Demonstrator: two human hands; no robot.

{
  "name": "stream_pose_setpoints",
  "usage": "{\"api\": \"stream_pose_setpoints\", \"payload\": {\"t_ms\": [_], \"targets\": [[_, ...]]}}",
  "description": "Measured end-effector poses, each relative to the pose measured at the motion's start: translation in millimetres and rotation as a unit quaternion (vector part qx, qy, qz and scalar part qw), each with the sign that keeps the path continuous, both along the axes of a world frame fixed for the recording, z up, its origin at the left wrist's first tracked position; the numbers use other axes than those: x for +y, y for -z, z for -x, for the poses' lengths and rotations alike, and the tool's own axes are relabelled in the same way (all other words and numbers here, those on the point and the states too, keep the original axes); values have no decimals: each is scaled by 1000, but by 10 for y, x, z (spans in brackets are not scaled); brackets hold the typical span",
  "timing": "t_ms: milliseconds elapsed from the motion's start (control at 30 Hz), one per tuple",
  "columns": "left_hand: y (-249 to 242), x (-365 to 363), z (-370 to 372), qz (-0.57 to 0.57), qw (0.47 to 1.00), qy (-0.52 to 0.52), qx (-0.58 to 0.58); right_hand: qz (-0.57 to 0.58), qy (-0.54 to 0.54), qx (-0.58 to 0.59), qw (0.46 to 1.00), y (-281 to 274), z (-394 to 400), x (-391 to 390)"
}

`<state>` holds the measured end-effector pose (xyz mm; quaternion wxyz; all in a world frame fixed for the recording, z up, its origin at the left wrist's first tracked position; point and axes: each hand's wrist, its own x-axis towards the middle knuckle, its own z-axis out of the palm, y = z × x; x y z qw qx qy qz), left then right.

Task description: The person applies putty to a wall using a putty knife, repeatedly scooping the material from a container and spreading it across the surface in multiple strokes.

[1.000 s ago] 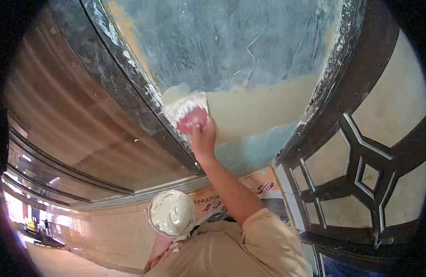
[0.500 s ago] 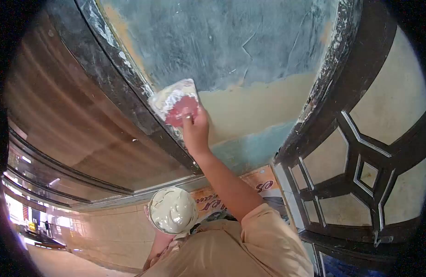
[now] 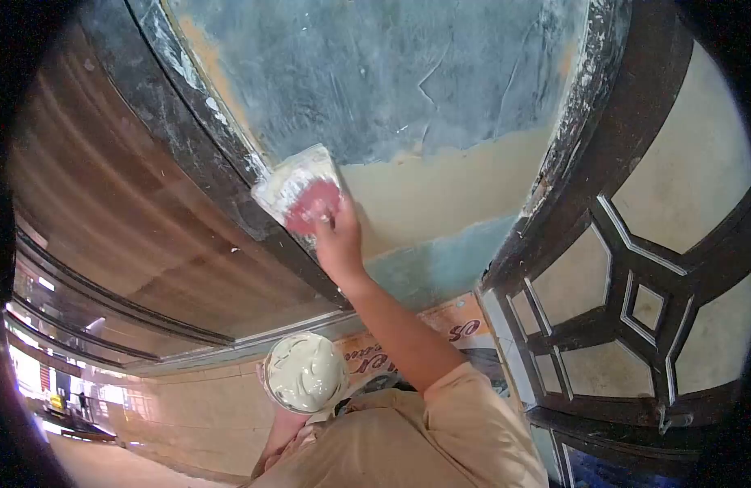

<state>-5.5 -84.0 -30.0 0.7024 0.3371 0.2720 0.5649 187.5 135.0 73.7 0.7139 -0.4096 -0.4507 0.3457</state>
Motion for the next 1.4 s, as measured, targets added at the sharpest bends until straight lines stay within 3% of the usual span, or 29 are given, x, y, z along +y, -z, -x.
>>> {"api": "stream_pose_setpoints", "payload": {"t_ms": [33, 100, 133, 200, 267, 333, 367, 433, 500, 567, 600, 633, 733, 833, 967, 1000, 1067, 1233, 1267, 1333, 1400], "targets": [[-27, 18, -24, 0, 1000, 1, 2, -18, -6, 16, 1000, -191, 31, 51], [-88, 57, -55, 141, 975, -48, -165, 16, 28, 1, 999, -191, 48, 170], [-136, 37, -61, 156, 973, -51, -162, 16, 30, 3, 999, -45, 33, 165], [-230, 15, -82, 147, 977, -46, -149, 87, 95, -32, 991, 552, -14, 100], [-284, -37, -100, 131, 982, -43, -126, 136, 80, 41, 987, 1400, 4, -82], [-332, -71, -97, 115, 988, -40, -99, 251, 72, -97, 961, 2082, -108, -390], [-351, -64, -96, 106, 990, -38, -86, 249, 72, -96, 961, 2295, -90, -469], [-378, -56, -83, 88, 994, -33, -58, 248, 33, 51, 967, 2436, -46, -572], [-338, -72, -77, 85, 995, -31, -45, 151, 0, 0, 989, 1768, -69, -515], [-186, -62, -51, 86, 991, -43, -90, 32, 35, -33, 998, 1273, 19, -219], [-132, -73, -32, 27, 996, -57, 62, 46, -7, -17, 999, 884, 19, -146], [-134, -86, -44, 28, 996, -56, 62, 58, -49, -2, 997, 594, 4, -78], [-207, -119, -70, 0, 992, -54, 118, 80, -16, -43, 996, 493, -34, 123], [-320, -124, -98, -31, 983, -54, 172, 96, 78, -16, 992, 1460, -178, 253], [-400, -125, -128, -71, 966, -56, 243, 207, 28, 128, 970, 2662, -402, -254], [-310, -101, -126, 40, 997, -42, -43, 207, 28, 127, 970, 2673, -444, -373], [-195, -46, -122, 44, 997, -43, -44, 326, -33, 185, 927, 2499, -523, -574], [-26, -12, -160, 72, 994, -64, -52, 233, -58, 124, 963, 1519, -613, -433], [-223, 47, -254, 111, 982, -28, -152, 195, -115, 85, 970, 1241, -677, -424], [-243, 156, -322, 106, 980, -55, -161, 153, -181, 41, 971, 787, -834, -441], [-303, 213, -348, 77, 971, -42, -221, 224, -357, 35, 906, 489, -1077, -520]]}}
